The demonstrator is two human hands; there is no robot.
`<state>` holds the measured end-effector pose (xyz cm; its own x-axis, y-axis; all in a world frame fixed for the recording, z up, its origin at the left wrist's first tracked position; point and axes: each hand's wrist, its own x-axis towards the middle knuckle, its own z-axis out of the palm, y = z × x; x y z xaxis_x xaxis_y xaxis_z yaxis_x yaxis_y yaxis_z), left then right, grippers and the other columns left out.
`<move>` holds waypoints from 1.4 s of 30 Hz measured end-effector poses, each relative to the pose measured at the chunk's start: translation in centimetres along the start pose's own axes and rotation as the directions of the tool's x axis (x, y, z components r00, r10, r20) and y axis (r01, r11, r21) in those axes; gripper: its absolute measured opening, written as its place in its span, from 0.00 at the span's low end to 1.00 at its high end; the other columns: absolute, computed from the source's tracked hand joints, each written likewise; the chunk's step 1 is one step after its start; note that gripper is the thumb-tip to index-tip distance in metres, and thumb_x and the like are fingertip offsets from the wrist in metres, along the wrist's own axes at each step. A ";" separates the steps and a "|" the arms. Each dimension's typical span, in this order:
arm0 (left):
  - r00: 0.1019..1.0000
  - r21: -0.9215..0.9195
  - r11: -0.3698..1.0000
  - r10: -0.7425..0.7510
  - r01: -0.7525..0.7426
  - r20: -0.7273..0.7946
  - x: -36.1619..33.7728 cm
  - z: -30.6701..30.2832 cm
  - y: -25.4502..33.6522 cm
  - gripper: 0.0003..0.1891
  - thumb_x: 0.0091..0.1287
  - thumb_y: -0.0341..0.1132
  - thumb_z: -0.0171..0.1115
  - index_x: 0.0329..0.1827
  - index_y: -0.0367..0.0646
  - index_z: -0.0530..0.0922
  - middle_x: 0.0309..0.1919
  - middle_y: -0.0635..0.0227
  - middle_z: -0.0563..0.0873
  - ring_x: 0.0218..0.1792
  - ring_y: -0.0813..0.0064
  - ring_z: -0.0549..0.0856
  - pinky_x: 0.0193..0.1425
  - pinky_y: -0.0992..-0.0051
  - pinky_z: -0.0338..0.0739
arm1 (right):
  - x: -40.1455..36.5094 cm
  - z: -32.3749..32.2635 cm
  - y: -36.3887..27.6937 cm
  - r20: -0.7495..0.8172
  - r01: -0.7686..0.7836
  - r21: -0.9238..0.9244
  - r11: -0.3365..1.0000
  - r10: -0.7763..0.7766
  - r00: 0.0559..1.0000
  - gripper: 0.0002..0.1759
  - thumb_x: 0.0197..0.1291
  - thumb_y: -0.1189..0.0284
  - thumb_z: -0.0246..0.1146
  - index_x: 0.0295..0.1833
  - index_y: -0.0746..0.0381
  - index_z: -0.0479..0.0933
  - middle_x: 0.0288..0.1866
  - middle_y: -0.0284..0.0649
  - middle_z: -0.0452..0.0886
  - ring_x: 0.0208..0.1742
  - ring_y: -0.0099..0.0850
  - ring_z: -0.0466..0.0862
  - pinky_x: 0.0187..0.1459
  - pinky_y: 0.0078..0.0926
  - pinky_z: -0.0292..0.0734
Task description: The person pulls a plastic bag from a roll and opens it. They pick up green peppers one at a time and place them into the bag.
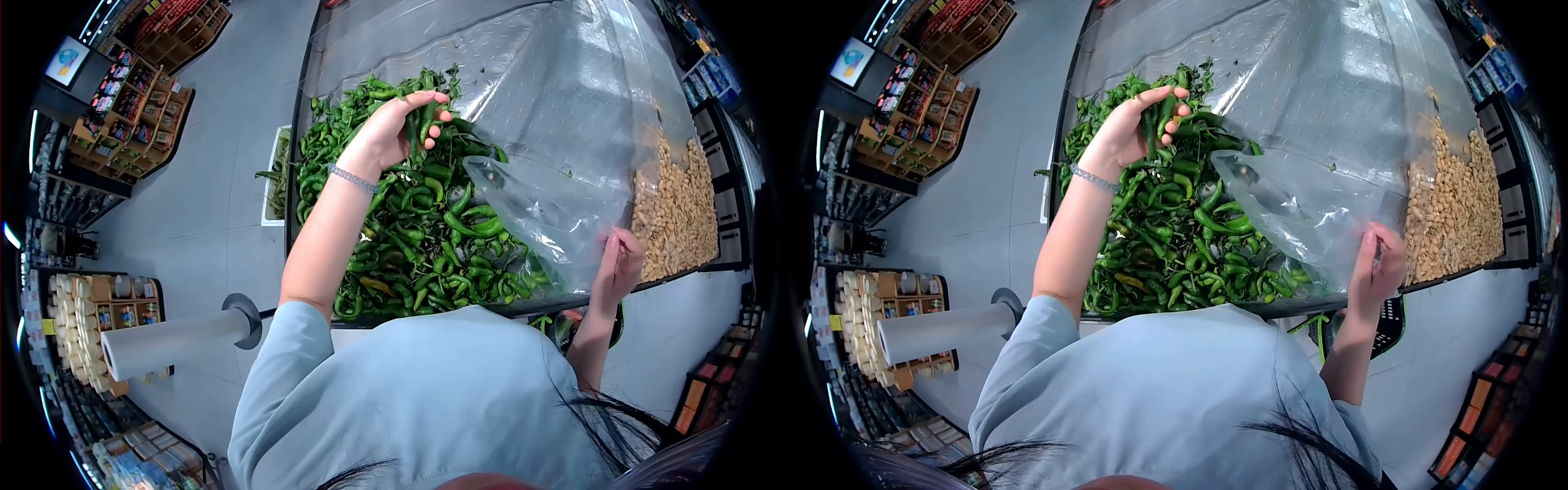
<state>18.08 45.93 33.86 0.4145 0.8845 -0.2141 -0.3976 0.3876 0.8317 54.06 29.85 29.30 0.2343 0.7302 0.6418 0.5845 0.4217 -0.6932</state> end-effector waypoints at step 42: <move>0.993 -0.711 0.703 -0.085 0.001 -0.083 -5.3 6.1 -8.5 0.42 0.67 0.72 0.30 0.53 0.42 0.76 0.38 0.68 0.77 0.27 0.78 0.67 0.21 0.82 0.60 | -1.4 -1.1 -2.6 0.038 0.028 0.066 0.997 -0.031 0.999 0.09 0.65 0.79 0.56 0.49 0.70 0.74 0.40 0.44 0.80 0.35 0.26 0.83 0.39 0.21 0.80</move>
<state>24.27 36.39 31.07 0.3772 0.8668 -0.3262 -0.8613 0.4578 0.2204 53.05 27.14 30.53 0.1869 0.7366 0.6500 0.5387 0.4765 -0.6948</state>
